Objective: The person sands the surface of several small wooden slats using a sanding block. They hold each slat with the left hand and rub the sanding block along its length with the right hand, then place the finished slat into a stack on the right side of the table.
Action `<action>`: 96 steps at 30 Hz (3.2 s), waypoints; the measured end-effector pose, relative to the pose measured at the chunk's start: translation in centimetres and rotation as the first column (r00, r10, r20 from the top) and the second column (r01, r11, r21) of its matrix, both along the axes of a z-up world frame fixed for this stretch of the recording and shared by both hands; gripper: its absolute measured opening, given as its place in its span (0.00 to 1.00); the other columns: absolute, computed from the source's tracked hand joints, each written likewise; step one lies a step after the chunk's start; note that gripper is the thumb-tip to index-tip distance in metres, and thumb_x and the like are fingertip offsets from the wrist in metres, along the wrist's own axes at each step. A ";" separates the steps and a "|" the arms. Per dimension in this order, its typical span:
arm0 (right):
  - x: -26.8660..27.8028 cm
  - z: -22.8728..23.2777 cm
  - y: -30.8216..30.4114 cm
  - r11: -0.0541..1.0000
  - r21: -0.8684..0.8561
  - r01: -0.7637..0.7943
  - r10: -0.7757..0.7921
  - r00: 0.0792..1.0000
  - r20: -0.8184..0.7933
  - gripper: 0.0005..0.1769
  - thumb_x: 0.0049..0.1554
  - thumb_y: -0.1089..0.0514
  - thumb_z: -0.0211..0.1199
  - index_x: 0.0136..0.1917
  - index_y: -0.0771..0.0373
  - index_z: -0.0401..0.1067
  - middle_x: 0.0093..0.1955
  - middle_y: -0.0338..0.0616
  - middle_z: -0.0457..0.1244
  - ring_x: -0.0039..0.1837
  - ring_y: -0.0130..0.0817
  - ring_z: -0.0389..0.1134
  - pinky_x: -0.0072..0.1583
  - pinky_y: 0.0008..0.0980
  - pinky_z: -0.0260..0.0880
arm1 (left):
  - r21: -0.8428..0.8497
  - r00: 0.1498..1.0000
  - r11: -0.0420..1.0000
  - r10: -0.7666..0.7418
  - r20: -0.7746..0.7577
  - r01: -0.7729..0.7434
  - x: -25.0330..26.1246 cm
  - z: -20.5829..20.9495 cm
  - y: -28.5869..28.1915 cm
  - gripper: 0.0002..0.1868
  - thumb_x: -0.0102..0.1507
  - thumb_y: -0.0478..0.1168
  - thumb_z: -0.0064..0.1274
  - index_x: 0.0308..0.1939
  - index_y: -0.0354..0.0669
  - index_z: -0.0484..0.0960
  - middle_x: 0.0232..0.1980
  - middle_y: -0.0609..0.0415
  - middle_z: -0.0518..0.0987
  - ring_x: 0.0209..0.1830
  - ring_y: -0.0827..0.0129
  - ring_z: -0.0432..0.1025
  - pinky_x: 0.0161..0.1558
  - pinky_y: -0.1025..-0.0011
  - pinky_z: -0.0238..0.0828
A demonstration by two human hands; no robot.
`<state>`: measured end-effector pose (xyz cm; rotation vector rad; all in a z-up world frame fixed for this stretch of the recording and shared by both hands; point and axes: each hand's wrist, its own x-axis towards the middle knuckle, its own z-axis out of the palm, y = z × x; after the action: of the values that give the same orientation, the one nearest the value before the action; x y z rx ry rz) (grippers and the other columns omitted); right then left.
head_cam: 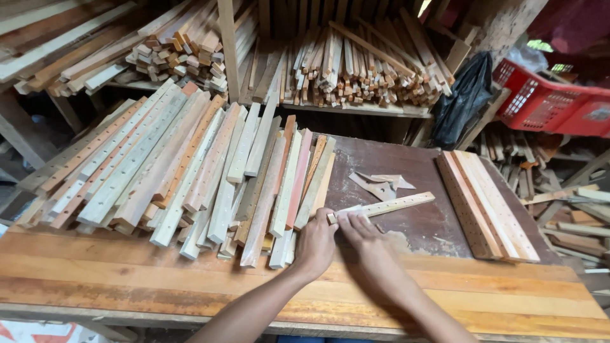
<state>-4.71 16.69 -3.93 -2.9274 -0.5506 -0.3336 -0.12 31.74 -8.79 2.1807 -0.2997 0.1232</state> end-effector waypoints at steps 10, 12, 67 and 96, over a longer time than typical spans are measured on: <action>5.2 0.1 -6.5 0.860 -0.160 0.484 -0.505 0.854 -0.129 0.20 0.54 0.65 0.48 0.54 0.65 0.78 0.50 0.62 0.70 0.58 0.57 0.71 0.56 0.54 0.73 | 0.012 1.000 1.000 -0.010 -0.023 0.011 -0.7 1.6 -0.3 0.11 0.69 0.42 0.47 0.53 0.45 0.69 0.41 0.38 0.81 0.47 0.42 0.79 0.47 0.49 0.76; 2.9 -0.6 -3.6 0.916 -0.139 0.375 -0.392 0.911 -0.128 0.22 0.54 0.66 0.48 0.59 0.62 0.74 0.56 0.60 0.67 0.62 0.56 0.68 0.58 0.55 0.71 | 0.002 0.999 1.000 -0.011 -0.030 0.011 -0.6 1.3 -0.2 0.11 0.69 0.42 0.47 0.53 0.44 0.69 0.41 0.37 0.81 0.47 0.41 0.78 0.47 0.49 0.76; 11.5 -8.7 -18.3 0.889 -0.054 0.455 -0.457 0.876 -0.151 0.37 0.51 0.68 0.49 0.72 0.44 0.68 0.76 0.38 0.60 0.65 0.59 0.69 0.64 0.54 0.71 | -0.147 0.989 0.989 0.009 -0.146 -0.031 1.4 -0.2 -0.2 0.14 0.64 0.43 0.52 0.52 0.45 0.71 0.45 0.38 0.81 0.52 0.44 0.77 0.52 0.52 0.73; 4.6 3.7 -6.1 0.838 0.112 0.533 -0.508 0.839 -0.193 0.28 0.63 0.64 0.43 0.75 0.49 0.60 0.73 0.52 0.59 0.66 0.56 0.67 0.69 0.49 0.64 | -0.213 0.983 0.970 0.084 -0.161 -0.117 0.9 0.7 -0.9 0.18 0.61 0.37 0.62 0.48 0.49 0.67 0.37 0.57 0.78 0.34 0.68 0.75 0.38 0.69 0.71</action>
<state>-0.08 10.64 -0.19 -2.8553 0.3047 -0.1868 0.75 30.84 -8.10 1.9697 -0.0839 0.0450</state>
